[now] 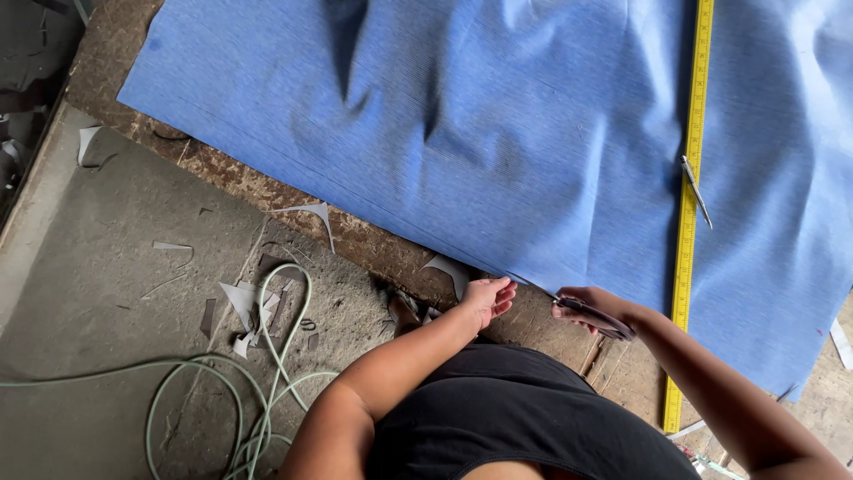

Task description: Measuring, marking, and cutting blue fabric on a workbench using a ruler and scissors

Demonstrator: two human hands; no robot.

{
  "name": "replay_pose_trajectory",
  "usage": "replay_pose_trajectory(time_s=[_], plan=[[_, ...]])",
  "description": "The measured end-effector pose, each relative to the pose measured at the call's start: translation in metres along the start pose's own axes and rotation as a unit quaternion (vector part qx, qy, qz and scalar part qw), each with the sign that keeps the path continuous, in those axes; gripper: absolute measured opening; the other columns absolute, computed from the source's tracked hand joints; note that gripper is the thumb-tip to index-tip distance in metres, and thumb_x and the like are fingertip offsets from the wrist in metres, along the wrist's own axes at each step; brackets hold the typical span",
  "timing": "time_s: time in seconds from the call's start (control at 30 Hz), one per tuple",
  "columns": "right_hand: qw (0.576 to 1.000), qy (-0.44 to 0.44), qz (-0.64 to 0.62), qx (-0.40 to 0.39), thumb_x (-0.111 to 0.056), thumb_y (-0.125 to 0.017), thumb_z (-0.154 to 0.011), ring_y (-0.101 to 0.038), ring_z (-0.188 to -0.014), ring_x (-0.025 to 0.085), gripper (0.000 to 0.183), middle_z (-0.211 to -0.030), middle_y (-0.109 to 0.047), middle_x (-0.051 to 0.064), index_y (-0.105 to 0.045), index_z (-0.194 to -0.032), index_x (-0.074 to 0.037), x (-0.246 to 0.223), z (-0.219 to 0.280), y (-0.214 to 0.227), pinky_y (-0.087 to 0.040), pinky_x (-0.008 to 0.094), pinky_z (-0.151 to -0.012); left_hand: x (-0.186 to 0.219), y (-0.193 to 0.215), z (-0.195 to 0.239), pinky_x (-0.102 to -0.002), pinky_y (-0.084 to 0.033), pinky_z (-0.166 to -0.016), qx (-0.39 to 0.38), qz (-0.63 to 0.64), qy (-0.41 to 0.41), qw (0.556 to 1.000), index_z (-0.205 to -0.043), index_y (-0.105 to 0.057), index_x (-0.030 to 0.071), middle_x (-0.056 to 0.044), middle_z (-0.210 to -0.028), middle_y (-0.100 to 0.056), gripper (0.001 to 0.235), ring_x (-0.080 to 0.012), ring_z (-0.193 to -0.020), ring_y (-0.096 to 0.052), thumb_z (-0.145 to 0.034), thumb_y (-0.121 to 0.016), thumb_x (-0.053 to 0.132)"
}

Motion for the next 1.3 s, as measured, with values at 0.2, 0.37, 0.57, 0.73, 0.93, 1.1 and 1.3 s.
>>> replay_pose_trajectory(time_s=[0.2, 0.37, 0.57, 0.73, 0.93, 1.1, 1.3], plan=[[1.000, 0.003, 0.003, 0.007, -0.036, -0.077, -0.090, -0.060, -0.047, 0.017, 0.040, -0.067, -0.062, 0.012, -0.068, -0.115, -0.005, 0.013, -0.004, -0.005, -0.055, 0.026, -0.041, 0.003, -0.002, 0.015, -0.022, -0.062, -0.068, 0.015, -0.020, -0.021, 0.999, -0.104, -0.063, 0.022, 0.005, -0.102, -0.080, 0.023, -0.0054, -0.081, -0.074, -0.092, -0.078, 0.035], [1.000, 0.004, 0.000, 0.012, -0.035, -0.078, -0.089, -0.058, -0.044, 0.017, 0.039, -0.064, -0.062, 0.013, -0.070, -0.112, -0.005, -0.003, -0.007, -0.006, -0.053, 0.026, -0.038, 0.007, -0.004, 0.013, -0.018, -0.058, -0.062, 0.034, -0.058, -0.042, 0.997, -0.102, -0.062, 0.022, 0.007, -0.101, -0.080, 0.018, -0.0023, -0.076, -0.069, -0.093, -0.073, 0.033], [0.998, 0.030, 0.047, 0.017, -0.039, -0.078, -0.090, -0.058, -0.042, 0.017, 0.040, -0.064, -0.062, 0.012, -0.069, -0.111, -0.007, -0.029, -0.017, -0.012, -0.051, 0.026, -0.039, 0.013, -0.004, 0.028, -0.013, -0.051, -0.058, 0.036, -0.104, -0.059, 0.992, -0.103, -0.064, 0.022, 0.010, -0.098, -0.079, 0.016, 0.0003, -0.074, -0.064, -0.094, -0.070, 0.034], [0.999, 0.035, 0.029, 0.029, -0.037, -0.076, -0.090, -0.059, -0.041, 0.019, 0.042, -0.066, -0.063, 0.013, -0.067, -0.115, -0.005, -0.039, -0.022, -0.021, -0.050, 0.028, -0.041, 0.014, -0.003, 0.047, -0.009, -0.044, -0.050, 0.032, -0.127, -0.076, 0.989, -0.097, -0.068, 0.020, 0.007, -0.093, -0.079, 0.014, 0.0020, -0.065, -0.060, -0.090, -0.072, 0.031], [0.996, 0.054, 0.041, 0.050, -0.046, -0.074, -0.090, -0.061, -0.043, 0.021, 0.046, -0.067, -0.063, 0.014, -0.067, -0.112, -0.007, -0.069, -0.040, -0.030, -0.053, 0.030, -0.044, 0.014, -0.001, 0.055, -0.012, -0.041, -0.050, 0.032, -0.168, -0.092, 0.981, -0.089, -0.070, 0.019, 0.005, -0.084, -0.078, 0.016, -0.0008, -0.064, -0.060, -0.083, -0.077, 0.032], [0.994, 0.067, 0.063, 0.054, -0.035, -0.071, -0.092, -0.062, -0.043, 0.022, 0.034, -0.067, -0.066, 0.016, -0.067, -0.109, -0.007, -0.100, -0.059, -0.033, -0.052, 0.029, -0.039, 0.021, -0.001, 0.073, -0.011, -0.038, -0.045, -0.027, -0.173, -0.131, 0.976, -0.103, -0.068, 0.011, -0.001, -0.091, -0.079, 0.021, -0.0001, -0.062, -0.061, -0.090, -0.076, 0.026], [0.994, 0.066, 0.065, 0.057, -0.041, -0.073, -0.092, -0.061, -0.054, 0.024, 0.044, -0.071, -0.063, 0.020, -0.066, -0.112, -0.002, -0.136, -0.085, -0.042, -0.055, 0.030, -0.041, 0.021, 0.012, 0.077, -0.010, -0.037, -0.043, -0.052, -0.211, -0.155, 0.964, -0.096, -0.071, 0.010, -0.003, -0.085, -0.078, 0.015, -0.0008, -0.055, -0.058, -0.089, -0.076, 0.023]])
Point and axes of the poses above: each hand's wrist, its own z-axis away from the middle knuckle, its own y-axis out of the back of the hand, x = y × z, the point moved 1 cm from there along -z, towards the middle knuckle
